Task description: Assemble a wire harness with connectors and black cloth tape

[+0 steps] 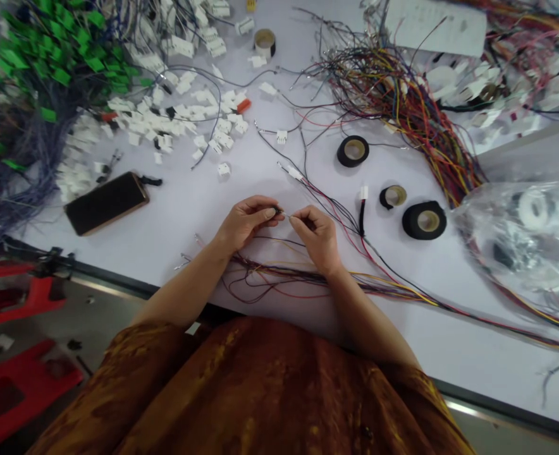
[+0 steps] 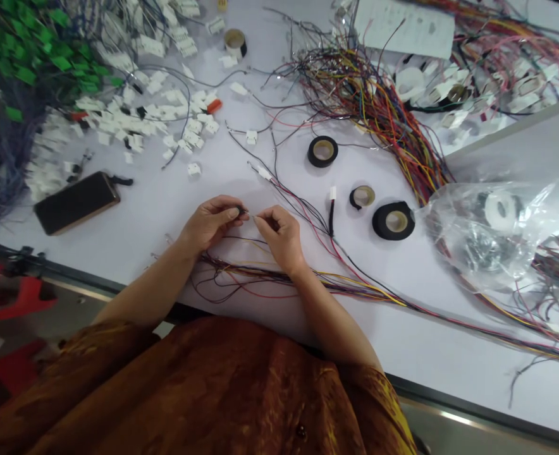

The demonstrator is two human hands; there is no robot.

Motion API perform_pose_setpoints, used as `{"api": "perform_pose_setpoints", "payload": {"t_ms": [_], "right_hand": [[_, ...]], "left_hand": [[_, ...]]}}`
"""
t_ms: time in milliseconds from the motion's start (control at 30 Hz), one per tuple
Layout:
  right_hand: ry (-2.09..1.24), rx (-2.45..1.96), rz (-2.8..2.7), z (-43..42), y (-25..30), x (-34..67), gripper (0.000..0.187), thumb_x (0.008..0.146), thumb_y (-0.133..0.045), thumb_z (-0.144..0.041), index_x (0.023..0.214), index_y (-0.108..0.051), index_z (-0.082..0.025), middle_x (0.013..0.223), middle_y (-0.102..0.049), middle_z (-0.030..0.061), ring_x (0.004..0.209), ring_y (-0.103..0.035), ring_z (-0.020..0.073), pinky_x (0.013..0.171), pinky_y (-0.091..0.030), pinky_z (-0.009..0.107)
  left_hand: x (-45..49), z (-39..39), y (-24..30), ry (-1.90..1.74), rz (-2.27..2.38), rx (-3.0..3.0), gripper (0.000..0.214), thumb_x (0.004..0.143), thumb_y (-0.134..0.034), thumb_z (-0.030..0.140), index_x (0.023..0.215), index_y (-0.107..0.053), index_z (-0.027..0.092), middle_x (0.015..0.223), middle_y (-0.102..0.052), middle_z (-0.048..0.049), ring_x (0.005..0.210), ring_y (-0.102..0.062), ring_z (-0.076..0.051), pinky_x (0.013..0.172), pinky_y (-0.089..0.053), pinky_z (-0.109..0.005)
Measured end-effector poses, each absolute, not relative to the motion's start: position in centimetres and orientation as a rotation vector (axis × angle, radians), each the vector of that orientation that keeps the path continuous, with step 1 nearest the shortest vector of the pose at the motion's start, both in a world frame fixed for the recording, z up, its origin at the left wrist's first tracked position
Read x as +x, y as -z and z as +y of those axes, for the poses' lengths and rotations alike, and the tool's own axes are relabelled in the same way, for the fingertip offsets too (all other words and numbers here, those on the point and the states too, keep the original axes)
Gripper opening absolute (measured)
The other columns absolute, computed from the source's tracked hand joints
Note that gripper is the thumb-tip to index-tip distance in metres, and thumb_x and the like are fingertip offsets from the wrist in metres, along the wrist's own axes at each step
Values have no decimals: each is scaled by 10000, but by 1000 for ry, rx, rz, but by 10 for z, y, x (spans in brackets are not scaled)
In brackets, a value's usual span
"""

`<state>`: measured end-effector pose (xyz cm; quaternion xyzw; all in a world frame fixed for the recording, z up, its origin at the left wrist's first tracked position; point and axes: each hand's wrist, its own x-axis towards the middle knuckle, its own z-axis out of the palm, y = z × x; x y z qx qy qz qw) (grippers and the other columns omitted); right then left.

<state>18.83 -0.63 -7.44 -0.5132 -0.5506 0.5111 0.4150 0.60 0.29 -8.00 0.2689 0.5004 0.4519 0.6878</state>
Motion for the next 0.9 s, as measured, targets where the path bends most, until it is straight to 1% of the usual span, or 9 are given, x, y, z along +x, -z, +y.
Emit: {"api": "perform_pose_setpoints", "payload": {"t_ms": [200, 367, 567, 733, 900], "right_hand": [[-1322, -1267, -1352, -5, 75, 188, 146, 848, -633, -273, 742, -636, -173, 683, -535, -24, 614, -440, 92, 582, -355, 261], [-1343, -1282, -1341, -6, 76, 189, 160, 846, -639, -302, 746, -636, -177, 679, -536, -23, 611, -437, 94, 570, -348, 259], [-1389, -1298, -1349, -5, 73, 190, 187, 844, -639, -326, 729, -621, -180, 638, -501, -34, 586, -399, 89, 551, -326, 254], [-1394, -1310, -1333, -5, 72, 189, 207, 853, -636, -332, 715, -610, -181, 637, -481, -38, 582, -376, 85, 556, -323, 254], [-1392, -1316, -1327, -5, 72, 189, 209, 860, -621, -326, 712, -606, -180, 648, -474, -34, 595, -376, 87, 558, -314, 253]], "left_hand": [[7, 3, 80, -1018, 1134, 636, 288, 649, -858, 291, 859, -708, 165, 835, -750, -16, 746, -747, -140, 648, -591, -203], [6, 3, 82, -1021, 1123, 652, 299, 647, -858, 303, 864, -705, 165, 845, -753, -23, 739, -746, -139, 617, -582, -197], [6, 3, 83, -1009, 1119, 693, 342, 643, -869, 344, 871, -696, 156, 835, -748, -28, 743, -743, -144, 615, -577, -203], [7, 3, 81, -983, 1134, 704, 323, 664, -851, 331, 880, -695, 150, 868, -752, -39, 768, -745, -153, 650, -589, -228], [6, 3, 83, -991, 1117, 706, 311, 656, -853, 319, 865, -699, 150, 839, -748, -29, 748, -741, -146, 630, -578, -211]]}}
